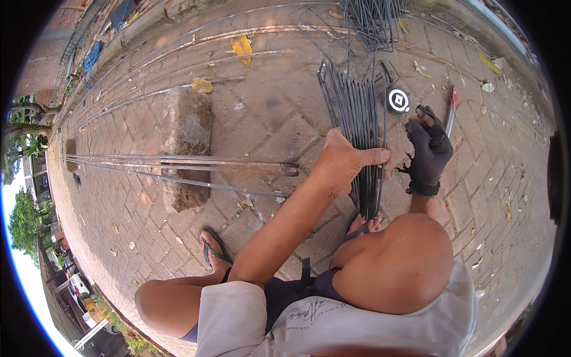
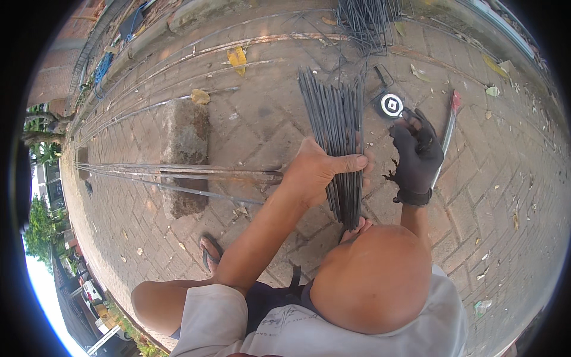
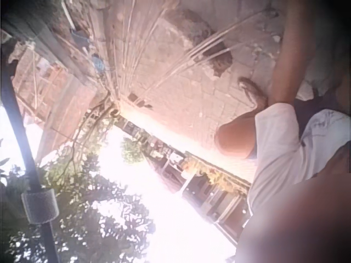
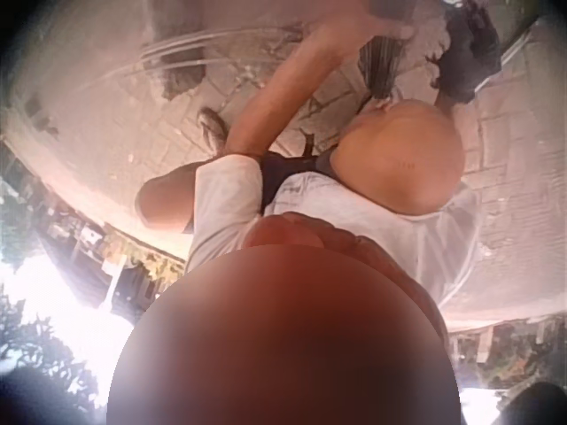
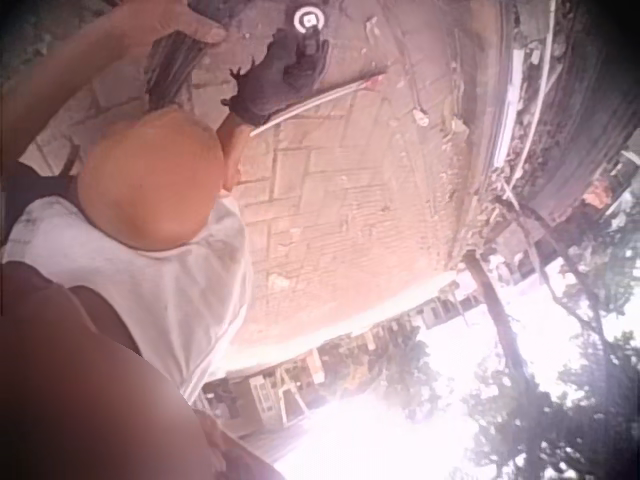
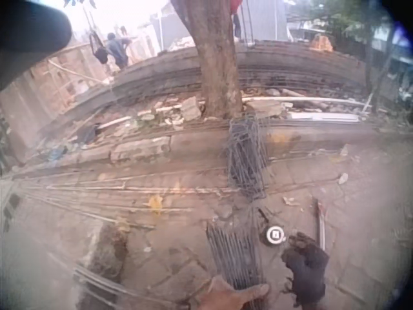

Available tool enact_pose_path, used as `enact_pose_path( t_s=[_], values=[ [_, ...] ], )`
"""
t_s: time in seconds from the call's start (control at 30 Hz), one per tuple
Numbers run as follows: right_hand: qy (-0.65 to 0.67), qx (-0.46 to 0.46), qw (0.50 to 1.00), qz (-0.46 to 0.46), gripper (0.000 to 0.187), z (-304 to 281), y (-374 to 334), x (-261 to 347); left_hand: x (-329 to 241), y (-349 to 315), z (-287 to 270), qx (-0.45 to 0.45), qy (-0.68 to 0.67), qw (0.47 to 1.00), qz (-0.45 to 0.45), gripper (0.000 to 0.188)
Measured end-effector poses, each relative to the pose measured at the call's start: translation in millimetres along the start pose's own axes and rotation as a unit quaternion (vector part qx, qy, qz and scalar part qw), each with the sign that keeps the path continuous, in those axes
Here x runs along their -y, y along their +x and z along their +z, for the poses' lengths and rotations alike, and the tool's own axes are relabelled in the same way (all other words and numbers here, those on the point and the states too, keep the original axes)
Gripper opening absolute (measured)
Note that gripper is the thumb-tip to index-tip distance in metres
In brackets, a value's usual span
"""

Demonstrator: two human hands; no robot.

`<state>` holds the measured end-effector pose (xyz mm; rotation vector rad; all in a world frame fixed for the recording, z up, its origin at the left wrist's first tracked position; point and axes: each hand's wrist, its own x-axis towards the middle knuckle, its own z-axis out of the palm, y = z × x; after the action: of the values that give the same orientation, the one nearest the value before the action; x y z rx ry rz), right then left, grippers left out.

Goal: The person sits on a paved surface and assembles rectangular metal stirrups onto long rebar rods. They pick up individual stirrups, slide them onto the rods, and align them in a row to form a rebar cage structure.

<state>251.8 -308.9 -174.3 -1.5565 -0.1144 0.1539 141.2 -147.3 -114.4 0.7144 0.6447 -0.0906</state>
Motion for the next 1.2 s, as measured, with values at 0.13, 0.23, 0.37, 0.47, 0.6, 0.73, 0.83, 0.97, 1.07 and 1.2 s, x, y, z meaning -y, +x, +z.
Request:
enact_pose_path(
  t_s=[0.13, 0.23, 0.37, 0.47, 0.6, 0.73, 0.83, 0.97, 1.07, 1.2],
  values=[
    [-0.011, -0.008, 0.996, 0.086, 0.033, -9, -44, 0, 6, -23, -18, 0.015, 0.025, 0.999, -0.030, 0.031],
    [0.008, 0.010, 0.994, 0.108, 0.026, 2, -74, -1, 0, -39, -40, 0.004, 0.035, 0.998, -0.049, 0.030],
    [0.055, 0.180, 0.969, 0.159, 0.023, 19, -107, -4, -8, -54, -65, -0.033, 0.052, 0.995, -0.084, 0.028],
    [0.049, 0.369, 0.897, 0.238, 0.027, 26, -117, -6, -4, -61, -69, -0.049, 0.036, 0.995, -0.075, 0.031],
    [0.033, 0.388, 0.892, 0.232, 0.033, 32, -122, -18, 2, -65, -71, -0.057, 0.044, 0.996, -0.060, 0.030],
    [0.041, 0.223, 0.932, 0.282, 0.030, 41, -112, -32, 18, -61, -75, -0.074, 0.056, 0.995, -0.046, 0.032],
    [0.017, 0.145, 0.967, 0.211, 0.023, 47, -90, -33, 40, -64, -75, -0.092, 0.114, 0.989, -0.024, 0.040],
    [0.091, 0.048, 0.994, 0.029, 0.012, 46, -41, -15, 53, -81, -69, -0.119, 0.343, 0.931, -0.038, 0.038],
    [0.054, 0.077, 0.995, -0.037, 0.015, 46, 6, -6, 47, -97, -62, -0.068, 0.278, 0.954, -0.085, 0.027],
    [-0.062, 0.179, 0.981, -0.042, 0.015, 56, 20, -26, 22, -98, -59, -0.034, 0.136, 0.986, -0.086, 0.032]
  ],
)
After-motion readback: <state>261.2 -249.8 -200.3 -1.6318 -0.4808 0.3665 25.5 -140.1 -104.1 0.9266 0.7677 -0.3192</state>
